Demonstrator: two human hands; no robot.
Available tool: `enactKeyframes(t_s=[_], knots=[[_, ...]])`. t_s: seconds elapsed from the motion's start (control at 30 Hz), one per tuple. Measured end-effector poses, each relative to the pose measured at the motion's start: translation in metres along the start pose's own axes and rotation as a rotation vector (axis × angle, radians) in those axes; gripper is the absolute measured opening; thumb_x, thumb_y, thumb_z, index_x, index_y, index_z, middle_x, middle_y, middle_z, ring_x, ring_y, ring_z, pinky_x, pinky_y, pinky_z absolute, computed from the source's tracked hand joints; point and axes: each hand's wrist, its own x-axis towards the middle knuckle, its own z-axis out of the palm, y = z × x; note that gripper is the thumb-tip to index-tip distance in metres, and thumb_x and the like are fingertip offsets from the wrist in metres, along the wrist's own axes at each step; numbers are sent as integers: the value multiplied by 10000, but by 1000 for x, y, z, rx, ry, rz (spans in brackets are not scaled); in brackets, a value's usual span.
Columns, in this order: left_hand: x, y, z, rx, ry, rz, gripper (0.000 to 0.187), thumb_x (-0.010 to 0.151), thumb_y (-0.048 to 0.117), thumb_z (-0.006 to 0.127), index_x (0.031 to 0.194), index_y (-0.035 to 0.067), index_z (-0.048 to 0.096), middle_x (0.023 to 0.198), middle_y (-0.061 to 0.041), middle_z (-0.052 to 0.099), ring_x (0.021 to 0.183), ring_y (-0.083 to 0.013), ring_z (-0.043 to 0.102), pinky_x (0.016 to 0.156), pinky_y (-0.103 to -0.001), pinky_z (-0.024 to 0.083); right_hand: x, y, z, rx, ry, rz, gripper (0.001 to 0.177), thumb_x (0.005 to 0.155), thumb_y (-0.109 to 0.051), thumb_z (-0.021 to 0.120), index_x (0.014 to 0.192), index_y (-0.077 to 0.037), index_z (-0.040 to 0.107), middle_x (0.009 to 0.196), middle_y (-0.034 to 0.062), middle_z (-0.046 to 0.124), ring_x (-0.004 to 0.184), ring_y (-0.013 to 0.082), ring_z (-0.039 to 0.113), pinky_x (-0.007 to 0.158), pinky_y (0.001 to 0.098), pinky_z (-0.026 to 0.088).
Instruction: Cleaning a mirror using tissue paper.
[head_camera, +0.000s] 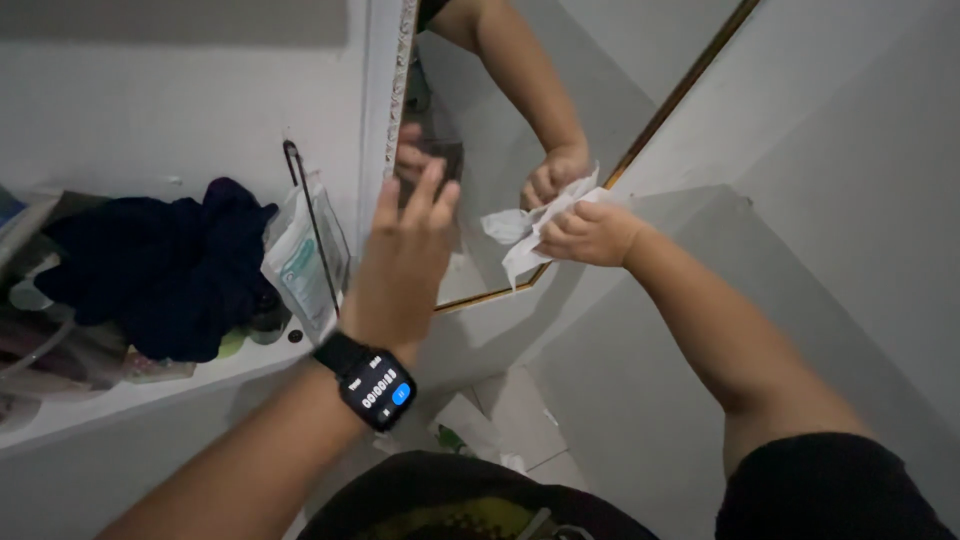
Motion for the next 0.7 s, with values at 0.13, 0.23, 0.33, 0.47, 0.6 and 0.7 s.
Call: enactKeyframes(t_s=[0.13, 0.23, 0.33, 0.47, 0.6, 0.7], knots=[[-27, 43, 34, -315, -9, 48, 575, 955, 275, 470, 1492, 78, 528, 1611, -87, 369, 1501, -325, 254, 1201, -581, 153, 2, -12, -11, -78, -70, 119, 290, 895, -320, 562, 1167, -391, 634, 1096, -93, 542, 1007, 111, 523, 806, 307, 369], [-40, 71, 75, -389, 0, 77, 527, 915, 231, 476, 1425, 115, 528, 1620, -39, 362, 1502, -285, 263, 1187, -568, 156, 7, -23, -19, -75, -9, 291, 195, 934, -343, 597, 1120, -370, 648, 1086, -95, 550, 1015, 115, 511, 841, 324, 358], [-48, 99, 119, -404, 70, -27, 503, 930, 187, 498, 1429, 153, 550, 1624, 11, 374, 1518, -218, 279, 1230, -497, 158, 19, -34, -30, 16, 32, 491, 120, 927, -321, 660, 1046, -315, 666, 1110, -73, 589, 1036, 137, 527, 877, 346, 386], [-51, 106, 145, -505, 259, -133, 441, 1016, 164, 499, 1448, 137, 579, 1646, 10, 379, 1539, -215, 291, 1246, -430, 198, 38, -60, -29, 429, 120, 988, 215, 862, -182, 784, 1023, -146, 646, 1097, 39, 603, 1046, 251, 592, 879, 430, 463], [-44, 90, 165, -676, 248, 26, 437, 1020, 144, 517, 1456, 116, 534, 1650, -19, 396, 1544, -274, 295, 1263, -398, 245, 57, -113, 6, 574, 174, 1493, 370, 784, -88, 757, 1123, -42, 616, 1170, 144, 606, 1075, 362, 594, 899, 448, 507], [-36, 79, 175, -345, 268, 169, 542, 954, 203, 549, 1486, 135, 474, 1627, 8, 408, 1499, -245, 331, 1253, -359, 270, 48, -158, 58, 1053, 433, 2020, 315, 901, -125, 688, 1185, -51, 573, 1159, 136, 580, 977, 262, 639, 858, 392, 538]])
